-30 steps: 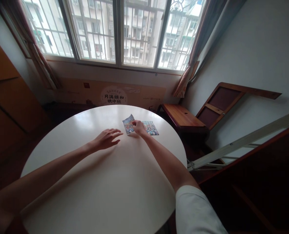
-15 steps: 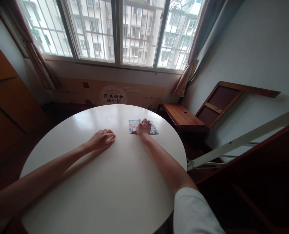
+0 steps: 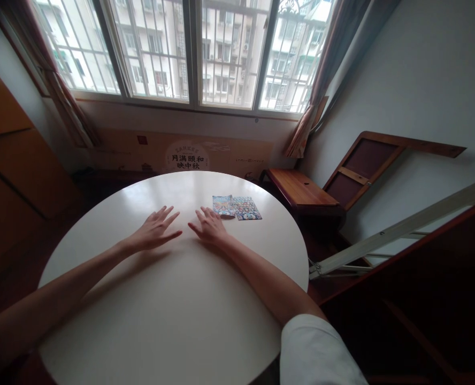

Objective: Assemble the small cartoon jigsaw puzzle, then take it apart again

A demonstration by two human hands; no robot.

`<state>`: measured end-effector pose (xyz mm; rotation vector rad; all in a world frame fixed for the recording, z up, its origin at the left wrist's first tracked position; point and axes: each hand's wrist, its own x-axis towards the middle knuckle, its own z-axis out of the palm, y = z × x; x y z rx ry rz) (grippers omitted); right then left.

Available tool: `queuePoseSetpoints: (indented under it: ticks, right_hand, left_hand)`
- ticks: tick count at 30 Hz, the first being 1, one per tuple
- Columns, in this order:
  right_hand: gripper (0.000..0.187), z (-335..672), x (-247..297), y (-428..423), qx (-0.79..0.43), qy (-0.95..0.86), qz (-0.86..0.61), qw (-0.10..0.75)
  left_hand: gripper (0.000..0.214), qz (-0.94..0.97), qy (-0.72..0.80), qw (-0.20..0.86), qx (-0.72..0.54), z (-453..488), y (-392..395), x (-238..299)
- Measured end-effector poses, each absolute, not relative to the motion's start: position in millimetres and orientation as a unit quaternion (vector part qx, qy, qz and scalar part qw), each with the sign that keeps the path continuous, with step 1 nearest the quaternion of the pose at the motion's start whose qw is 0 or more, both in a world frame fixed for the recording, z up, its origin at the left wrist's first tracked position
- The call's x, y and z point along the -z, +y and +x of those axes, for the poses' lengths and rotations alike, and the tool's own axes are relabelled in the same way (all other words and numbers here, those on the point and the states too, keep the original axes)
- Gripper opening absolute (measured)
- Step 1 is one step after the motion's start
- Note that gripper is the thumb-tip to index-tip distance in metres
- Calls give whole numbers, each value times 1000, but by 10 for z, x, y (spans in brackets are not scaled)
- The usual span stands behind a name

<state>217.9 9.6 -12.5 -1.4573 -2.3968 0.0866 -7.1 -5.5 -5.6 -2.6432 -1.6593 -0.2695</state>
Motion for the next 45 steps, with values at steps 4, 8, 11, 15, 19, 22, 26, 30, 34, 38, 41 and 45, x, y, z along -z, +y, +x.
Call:
queuePoseSetpoints:
  ticks: [4, 8, 11, 15, 19, 22, 26, 30, 34, 38, 41, 45]
  right_hand:
    - [85, 2174, 130, 84, -58, -851, -509, 118]
    - [94, 2192, 127, 92, -70, -861, -494, 94]
    - [97, 2199, 128, 91, -74, -872, -476, 81]
    - [100, 2207, 131, 86, -85, -879, -464, 75]
    - [101, 2215, 142, 93, -88, -883, -455, 76]
    - [101, 2217, 156, 102, -86, -881, -459, 79]
    - [100, 2215, 173, 109, -81, -880, -461, 80]
    - [99, 2211, 177, 109, -81, -879, -464, 79]
    - [100, 2200, 178, 112, -82, -878, -466, 78]
    - [100, 2192, 176, 115, -84, -878, -466, 75]
    - [96, 2196, 170, 113, -77, -877, -466, 81]
    - [82, 2193, 146, 109, -35, -888, -444, 118]
  left_hand:
    - [91, -836, -548, -13, 41, -139, -47, 154]
    - [87, -837, -547, -23, 22, -158, -42, 201]
    - [87, -835, -550, -20, 19, -150, -60, 189]
    - [86, -833, -553, -21, 17, -141, -71, 176]
    - [86, -832, -554, -24, 22, -141, -62, 184]
    - [85, -834, -551, -24, 31, -142, -55, 193]
    - [84, -835, -548, -22, 43, -143, -46, 206]
    - [83, -835, -547, -26, 42, -147, -47, 204]
    - [84, -836, -547, -27, 40, -153, -51, 208]
    - [83, -836, -546, -35, 40, -165, -31, 218]
    - [84, -844, -530, -51, 59, -244, -20, 191]
    - [79, -835, -529, -38, 145, -589, -116, 19]
